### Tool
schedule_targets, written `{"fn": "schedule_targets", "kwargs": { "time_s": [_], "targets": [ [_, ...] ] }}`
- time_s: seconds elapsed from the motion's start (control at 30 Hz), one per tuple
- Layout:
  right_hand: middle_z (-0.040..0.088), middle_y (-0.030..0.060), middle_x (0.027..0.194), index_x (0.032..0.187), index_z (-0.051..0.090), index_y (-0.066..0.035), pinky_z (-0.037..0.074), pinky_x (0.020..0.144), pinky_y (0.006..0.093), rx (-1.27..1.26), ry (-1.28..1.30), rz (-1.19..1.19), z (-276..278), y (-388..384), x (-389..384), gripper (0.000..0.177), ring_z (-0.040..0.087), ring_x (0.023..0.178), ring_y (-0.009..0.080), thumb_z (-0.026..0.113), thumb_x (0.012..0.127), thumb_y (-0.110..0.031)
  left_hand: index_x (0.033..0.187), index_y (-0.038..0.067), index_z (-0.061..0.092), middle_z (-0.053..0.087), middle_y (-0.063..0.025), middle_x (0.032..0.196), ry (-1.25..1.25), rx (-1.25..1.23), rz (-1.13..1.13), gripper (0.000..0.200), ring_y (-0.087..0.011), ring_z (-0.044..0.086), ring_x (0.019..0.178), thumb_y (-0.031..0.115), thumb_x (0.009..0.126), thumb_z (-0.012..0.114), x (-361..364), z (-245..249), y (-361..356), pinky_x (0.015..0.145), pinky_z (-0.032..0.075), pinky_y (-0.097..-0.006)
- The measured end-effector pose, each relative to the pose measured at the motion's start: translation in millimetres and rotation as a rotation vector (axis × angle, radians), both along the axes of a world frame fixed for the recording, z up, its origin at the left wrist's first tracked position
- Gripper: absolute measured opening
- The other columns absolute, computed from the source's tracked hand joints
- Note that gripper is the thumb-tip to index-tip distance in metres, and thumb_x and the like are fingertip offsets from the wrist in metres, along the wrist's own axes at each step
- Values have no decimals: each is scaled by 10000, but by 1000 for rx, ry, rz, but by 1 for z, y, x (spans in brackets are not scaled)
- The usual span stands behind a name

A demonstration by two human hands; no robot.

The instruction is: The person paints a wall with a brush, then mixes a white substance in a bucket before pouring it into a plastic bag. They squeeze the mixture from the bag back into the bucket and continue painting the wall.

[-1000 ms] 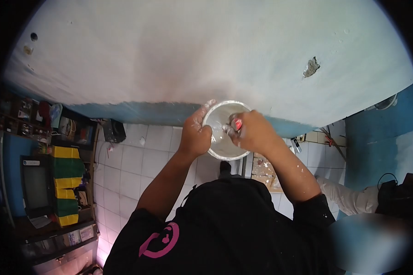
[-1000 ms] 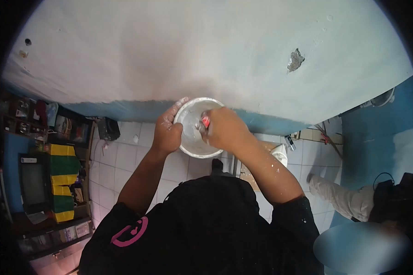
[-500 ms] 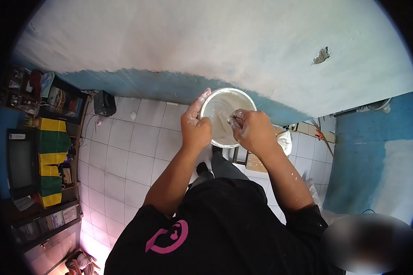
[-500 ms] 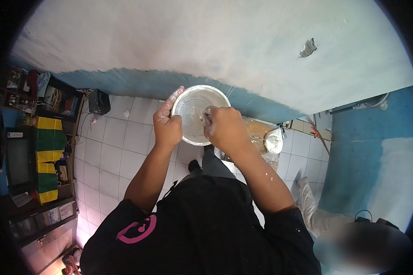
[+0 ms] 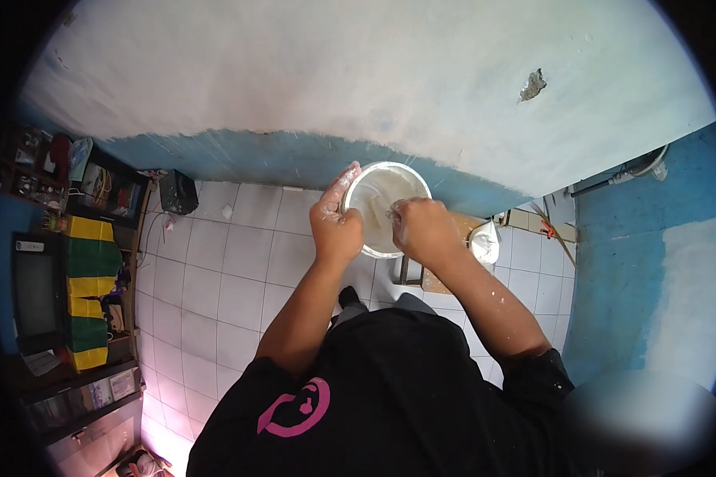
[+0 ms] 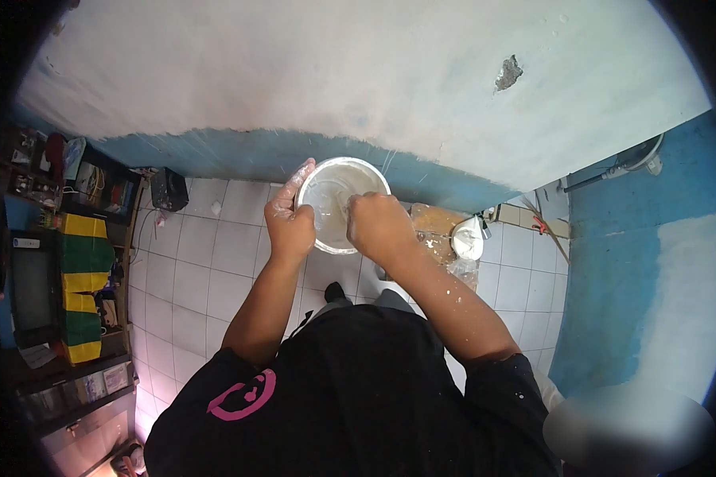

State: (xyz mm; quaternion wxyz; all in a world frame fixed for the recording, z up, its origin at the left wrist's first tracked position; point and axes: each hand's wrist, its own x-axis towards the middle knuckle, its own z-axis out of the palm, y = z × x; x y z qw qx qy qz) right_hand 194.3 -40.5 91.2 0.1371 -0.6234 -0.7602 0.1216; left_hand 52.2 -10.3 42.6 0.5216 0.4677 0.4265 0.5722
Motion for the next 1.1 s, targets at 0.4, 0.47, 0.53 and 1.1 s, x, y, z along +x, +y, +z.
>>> {"fn": "schedule_targets", "kwargs": {
  "time_s": [0.4, 0.47, 0.53, 1.1],
  "targets": [
    [610, 229, 719, 744, 636, 9, 506, 673, 436, -126, 73, -64, -28, -19, 82, 144, 617, 675, 376, 543, 718, -98, 1121, -79, 550, 538, -162, 1212, 86, 61, -76, 558, -230, 489, 1161, -159, 614, 331, 85, -16, -9, 1007, 337, -306],
    [616, 232, 723, 761, 644, 12, 513, 668, 440, -144, 62, -48, -34, -17, 105, 153, 624, 673, 377, 539, 720, -93, 1118, -84, 549, 540, -167, 1208, 140, 104, -65, 559, -235, 490, 1160, -154, 610, 326, 108, -26, -11, 1004, 339, -309],
    [618, 229, 726, 766, 645, 12, 510, 653, 448, -155, 69, -30, -32, -17, 129, 156, 620, 667, 379, 539, 740, -100, 1122, -94, 541, 542, -179, 1200, 227, 116, -47, 565, -240, 491, 1157, -130, 606, 314, 125, -25, -11, 1002, 339, -315],
    [628, 69, 758, 992, 592, 62, 425, 451, 188, -685, 1740, -363, -66, -51, 341, 217, 531, 500, 86, 607, 832, -83, 1149, -55, 544, 519, -172, 1237, 168, 106, 121, 601, -238, 461, 1190, -141, 597, 323, 210, -10, -10, 1011, 325, -320]
  ]
}}
